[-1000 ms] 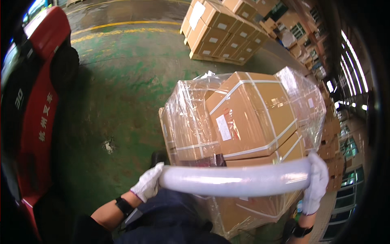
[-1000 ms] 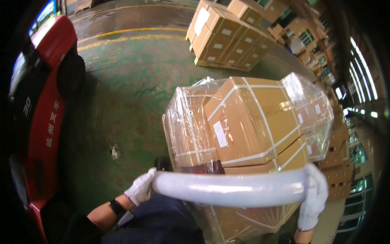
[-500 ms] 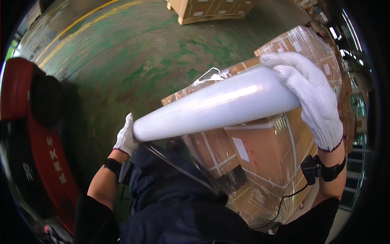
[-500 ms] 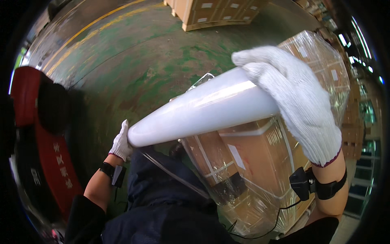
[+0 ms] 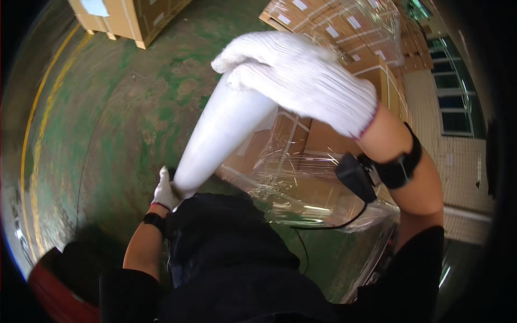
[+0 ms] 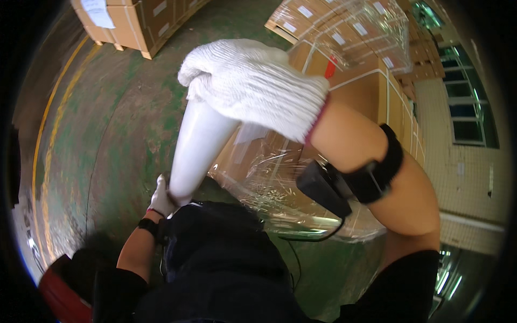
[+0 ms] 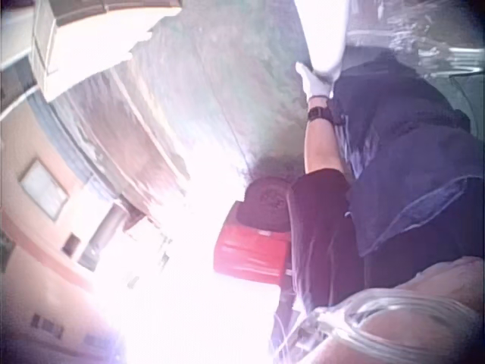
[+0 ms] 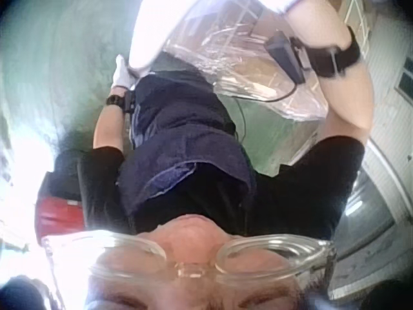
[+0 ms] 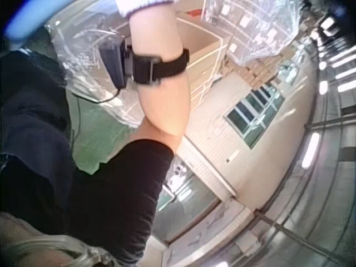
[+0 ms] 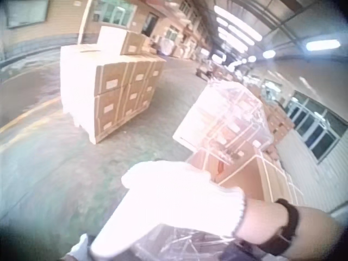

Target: Manually apply stretch wrap to secure cardboard boxes on a pallet.

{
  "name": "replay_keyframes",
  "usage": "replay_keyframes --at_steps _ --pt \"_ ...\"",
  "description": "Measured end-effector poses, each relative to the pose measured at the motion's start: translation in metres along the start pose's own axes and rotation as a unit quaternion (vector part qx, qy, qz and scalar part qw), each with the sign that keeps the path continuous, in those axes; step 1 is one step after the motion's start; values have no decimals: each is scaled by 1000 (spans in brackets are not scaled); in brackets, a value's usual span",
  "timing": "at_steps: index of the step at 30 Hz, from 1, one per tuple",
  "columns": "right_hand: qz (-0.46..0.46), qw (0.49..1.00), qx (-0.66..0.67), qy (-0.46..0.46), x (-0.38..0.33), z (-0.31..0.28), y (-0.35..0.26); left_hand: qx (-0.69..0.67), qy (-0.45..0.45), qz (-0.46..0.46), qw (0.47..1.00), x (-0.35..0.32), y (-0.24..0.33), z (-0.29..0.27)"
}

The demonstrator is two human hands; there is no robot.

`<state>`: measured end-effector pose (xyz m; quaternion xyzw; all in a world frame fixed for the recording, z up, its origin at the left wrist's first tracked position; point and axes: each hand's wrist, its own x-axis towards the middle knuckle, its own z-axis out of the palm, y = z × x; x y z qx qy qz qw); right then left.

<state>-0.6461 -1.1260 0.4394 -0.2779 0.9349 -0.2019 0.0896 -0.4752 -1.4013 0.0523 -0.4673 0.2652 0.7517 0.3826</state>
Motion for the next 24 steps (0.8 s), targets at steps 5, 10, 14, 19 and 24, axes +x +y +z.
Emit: replay_keyframes --at_steps 5,10,14,19,24 --pt "104 991 12 -85 44 46 67 406 80 123 902 -10 80 105" --pt "148 982 -114 -10 24 70 97 589 -129 347 718 -44 112 243" --pt "130 975 -22 181 -24 60 33 746 -130 409 509 -54 124 260" --pt "207 856 421 215 -149 85 -77 761 -313 466 326 -111 104 341" --pt "559 626 443 316 -205 171 -209 813 -368 429 139 -89 120 358"
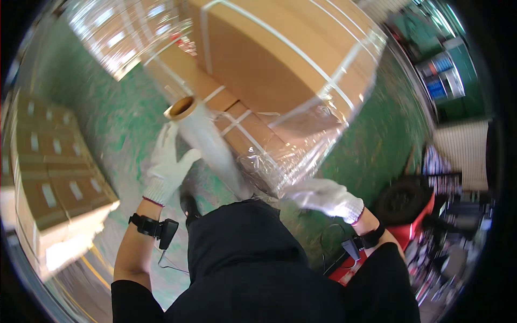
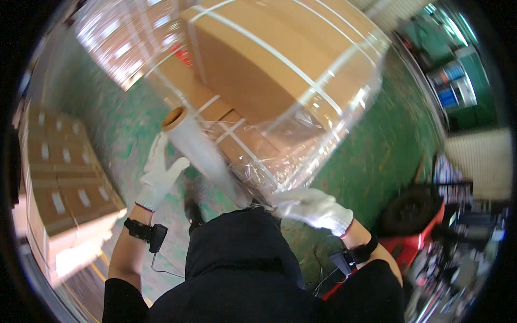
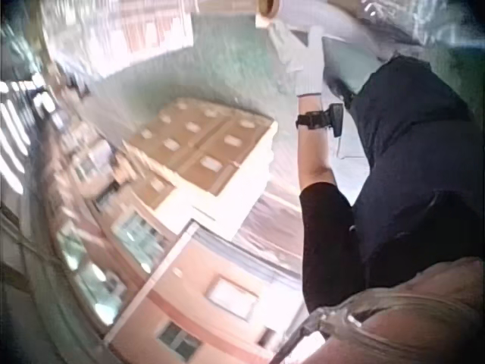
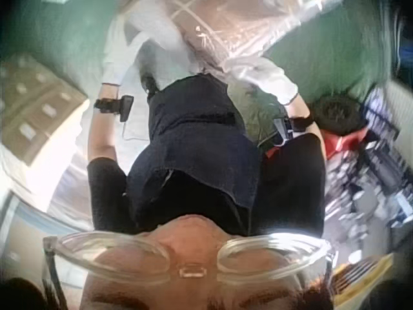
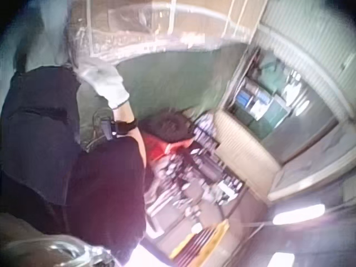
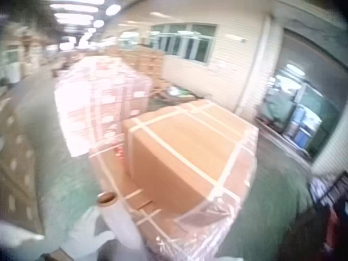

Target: Manually apply stretch wrap to secure cardboard boxes on a pallet.

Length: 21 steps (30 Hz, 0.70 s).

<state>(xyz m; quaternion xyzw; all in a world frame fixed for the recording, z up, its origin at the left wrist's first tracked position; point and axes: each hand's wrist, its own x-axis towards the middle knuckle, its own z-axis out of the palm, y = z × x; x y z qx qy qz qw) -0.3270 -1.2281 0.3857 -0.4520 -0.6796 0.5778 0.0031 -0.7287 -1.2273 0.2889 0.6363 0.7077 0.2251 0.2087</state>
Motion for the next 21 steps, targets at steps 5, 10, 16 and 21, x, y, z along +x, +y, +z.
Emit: replay_keyframes --at_steps 5,10,16,21 --pt "116 782 449 417 -35 110 98 -9 27 109 994 38 -19 -9" --pt "95 722 431 533 12 92 119 -94 0 102 990 82 -26 -18" --pt "33 701 476 530 102 38 189 -54 -159 44 985 104 -22 -12" --pt "211 735 312 564 165 185 248 1 -173 25 985 105 -23 -26"
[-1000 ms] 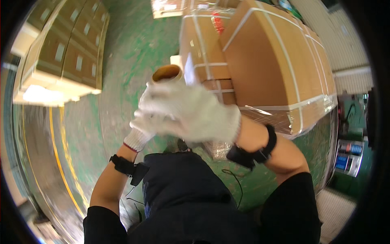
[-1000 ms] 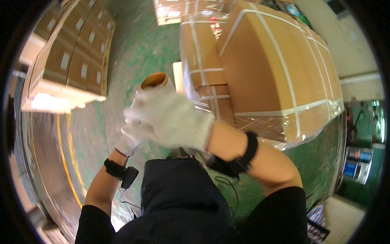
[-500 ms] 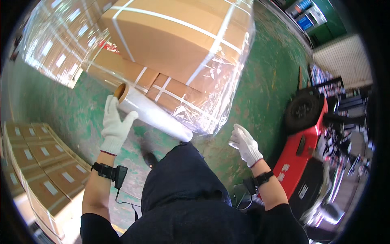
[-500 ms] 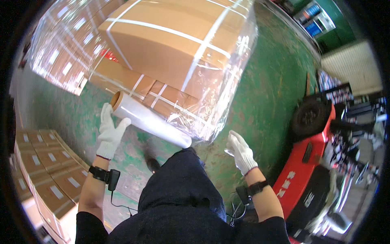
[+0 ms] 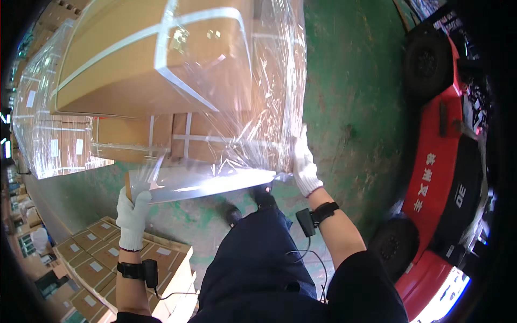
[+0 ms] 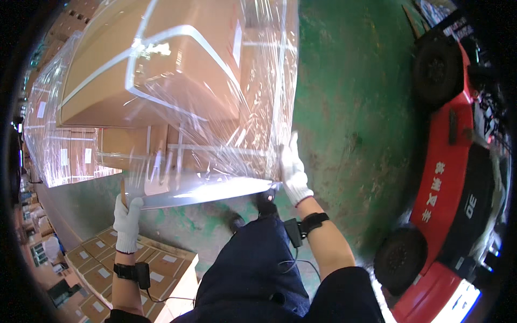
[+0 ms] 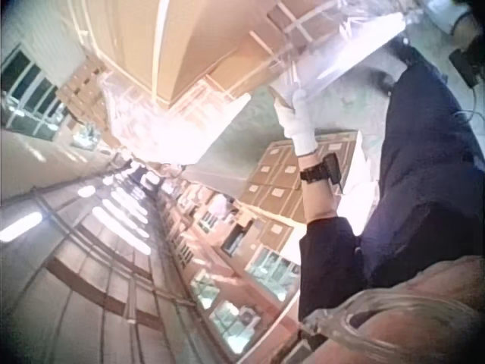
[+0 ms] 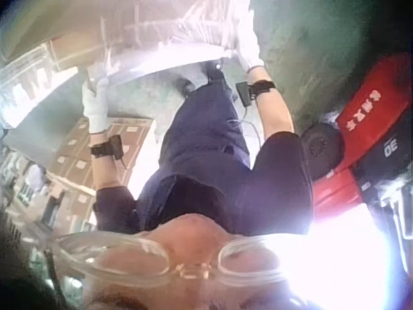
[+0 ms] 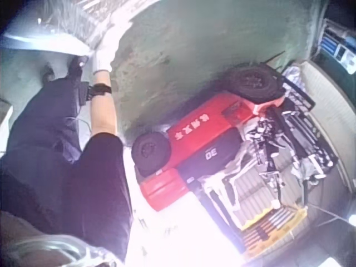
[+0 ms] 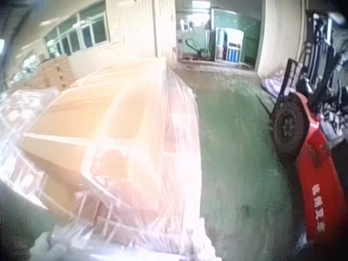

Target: Manually apply stretch wrap to secure cardboard boxes on a pallet.

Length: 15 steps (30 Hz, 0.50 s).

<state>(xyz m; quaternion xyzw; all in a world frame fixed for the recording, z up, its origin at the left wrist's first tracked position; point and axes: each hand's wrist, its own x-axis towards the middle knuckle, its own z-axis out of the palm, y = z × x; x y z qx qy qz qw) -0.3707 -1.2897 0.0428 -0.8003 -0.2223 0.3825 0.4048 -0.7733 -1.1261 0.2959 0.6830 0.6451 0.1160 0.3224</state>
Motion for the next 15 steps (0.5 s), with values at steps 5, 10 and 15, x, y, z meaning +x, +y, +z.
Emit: replay_keyframes --at_steps 5,10,15 --pt "-20 979 -191 -63 -88 7 39 4 -12 8 1000 1 -13 -8" --pt "178 910 372 44 -59 87 138 -100 -45 47 993 1 -20 -6" --pt "223 854 453 127 -68 117 110 -87 -43 98 991 -24 -35 -13"
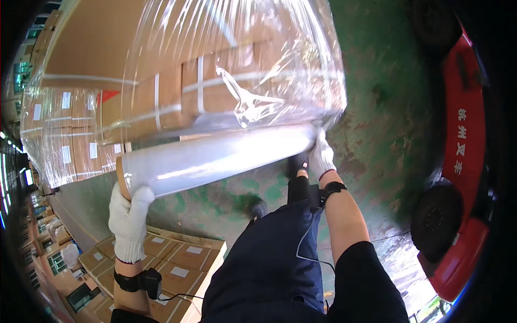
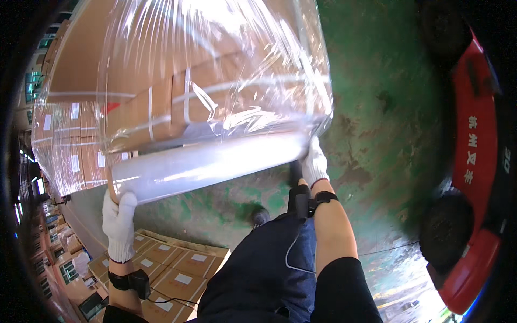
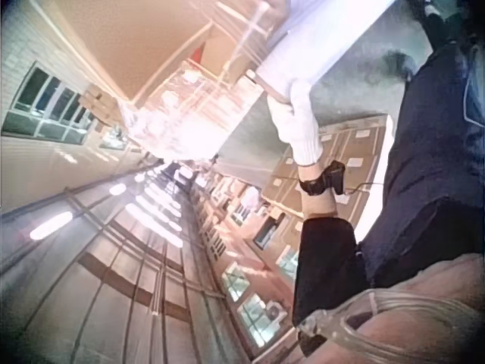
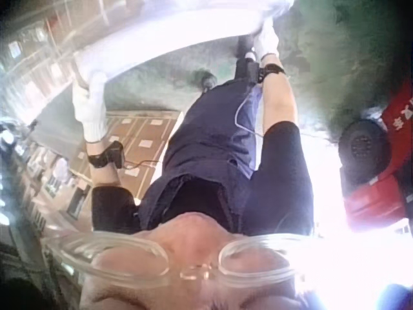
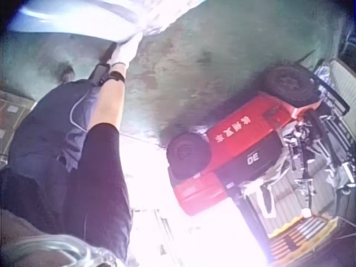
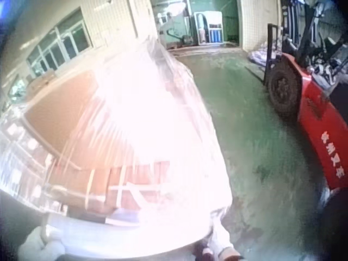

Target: Manually apply stretch wrap to secure cardboard boxes on a pallet.

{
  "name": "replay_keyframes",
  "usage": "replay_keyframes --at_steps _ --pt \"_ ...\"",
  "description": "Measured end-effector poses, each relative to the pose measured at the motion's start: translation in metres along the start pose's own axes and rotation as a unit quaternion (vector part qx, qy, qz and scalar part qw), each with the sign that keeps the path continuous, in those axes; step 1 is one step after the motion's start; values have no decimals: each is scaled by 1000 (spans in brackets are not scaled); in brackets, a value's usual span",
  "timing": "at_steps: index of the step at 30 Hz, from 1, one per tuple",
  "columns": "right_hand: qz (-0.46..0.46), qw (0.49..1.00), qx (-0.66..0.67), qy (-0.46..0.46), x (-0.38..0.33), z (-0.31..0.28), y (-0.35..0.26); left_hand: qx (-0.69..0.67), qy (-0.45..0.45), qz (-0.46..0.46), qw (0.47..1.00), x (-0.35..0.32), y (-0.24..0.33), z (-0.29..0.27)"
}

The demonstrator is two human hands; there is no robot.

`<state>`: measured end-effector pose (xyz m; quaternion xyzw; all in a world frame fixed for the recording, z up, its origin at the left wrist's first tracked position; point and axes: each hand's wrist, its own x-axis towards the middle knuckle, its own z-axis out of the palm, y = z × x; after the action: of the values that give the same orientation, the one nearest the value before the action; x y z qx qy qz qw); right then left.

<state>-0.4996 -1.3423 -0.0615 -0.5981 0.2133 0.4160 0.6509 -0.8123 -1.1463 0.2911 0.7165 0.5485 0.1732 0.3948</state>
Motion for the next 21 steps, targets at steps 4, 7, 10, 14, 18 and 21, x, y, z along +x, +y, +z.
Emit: replay_keyframes --at_steps 4,7,10,14,18,21 --pt "41 990 117 71 -41 -25 59 12 -58 88 994 -30 -42 -12" --pt "74 991 93 68 -40 -43 101 -44 -67 1 997 -33 -104 -14" --pt "44 995 59 65 -26 -57 134 -30 -76 -69 994 -5 -163 -1" --pt "135 978 -157 23 -25 -24 102 62 -58 -59 995 70 -231 24" --pt "-363 817 -369 -256 -60 61 57 49 -57 -117 990 118 -214 53" --pt "-394 727 -348 -441 -97 140 7 -13 -76 -124 989 131 -222 50"
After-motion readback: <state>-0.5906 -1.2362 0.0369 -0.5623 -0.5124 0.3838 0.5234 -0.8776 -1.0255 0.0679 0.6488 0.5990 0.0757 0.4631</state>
